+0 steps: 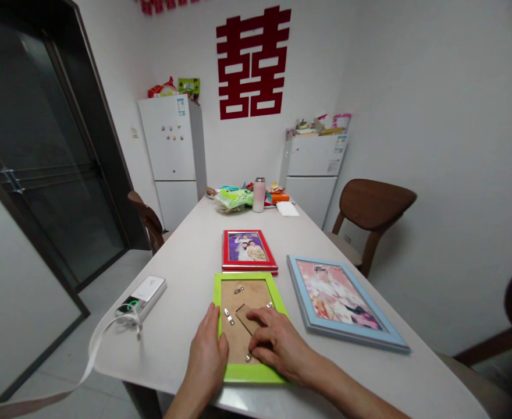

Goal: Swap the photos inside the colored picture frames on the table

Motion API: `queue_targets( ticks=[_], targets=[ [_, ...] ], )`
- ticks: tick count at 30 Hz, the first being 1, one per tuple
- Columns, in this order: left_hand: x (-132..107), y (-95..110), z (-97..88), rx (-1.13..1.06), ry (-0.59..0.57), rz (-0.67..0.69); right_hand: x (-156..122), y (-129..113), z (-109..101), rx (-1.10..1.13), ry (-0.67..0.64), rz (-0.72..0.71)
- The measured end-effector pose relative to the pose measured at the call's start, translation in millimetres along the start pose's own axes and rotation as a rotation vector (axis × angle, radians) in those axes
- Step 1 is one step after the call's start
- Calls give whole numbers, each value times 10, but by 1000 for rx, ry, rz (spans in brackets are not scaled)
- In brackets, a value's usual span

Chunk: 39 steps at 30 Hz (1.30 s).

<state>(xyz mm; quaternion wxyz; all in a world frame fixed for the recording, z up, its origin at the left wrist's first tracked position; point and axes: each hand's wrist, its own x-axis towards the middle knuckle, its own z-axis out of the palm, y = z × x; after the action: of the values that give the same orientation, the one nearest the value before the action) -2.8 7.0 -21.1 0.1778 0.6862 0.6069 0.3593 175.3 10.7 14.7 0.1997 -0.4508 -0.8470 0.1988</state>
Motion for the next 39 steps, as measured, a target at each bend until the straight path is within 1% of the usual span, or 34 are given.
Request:
queue_targets(
  ticks=[3,7,11,16,18,22,23,25,27,29,32,34,37,39],
  targets=[
    [-6,1,-4,-2,-10,6,29,12,48,5,64,18],
    [-24,10,7,-4,-12,9,27,20,71,-19,164,126],
    [-37,7,8,-22,-24,8,53,9,60,-64,158,166],
    [-3,27,-25,-120,-59,-46,119,-43,-82,-83,140,190],
    [24,67,-45,-205,-54,-91,144,-97,-147,-103,148,190],
    [80,143,-147,-637,-5,-225,174,-260,-203,-68,187,144],
    [91,143,-191,-728,-13,-260,174,-296,-203,-40,194,118],
    [105,111,-285,-824,-51,-317,162,-332,-197,30,208,71],
    [106,53,-362,-873,-86,-352,136,-311,-185,89,224,62],
    [91,3,-391,-926,-115,-383,104,-247,-164,128,227,100],
    [54,3,-337,-989,-151,-413,62,-131,-121,159,248,162],
    [35,48,-276,-1013,-181,-414,41,-66,-101,161,306,180],
    [34,125,-222,-1006,-218,-402,16,10,-97,188,377,211],
    [51,150,-217,-980,-216,-393,4,47,-97,242,404,232]
  ],
)
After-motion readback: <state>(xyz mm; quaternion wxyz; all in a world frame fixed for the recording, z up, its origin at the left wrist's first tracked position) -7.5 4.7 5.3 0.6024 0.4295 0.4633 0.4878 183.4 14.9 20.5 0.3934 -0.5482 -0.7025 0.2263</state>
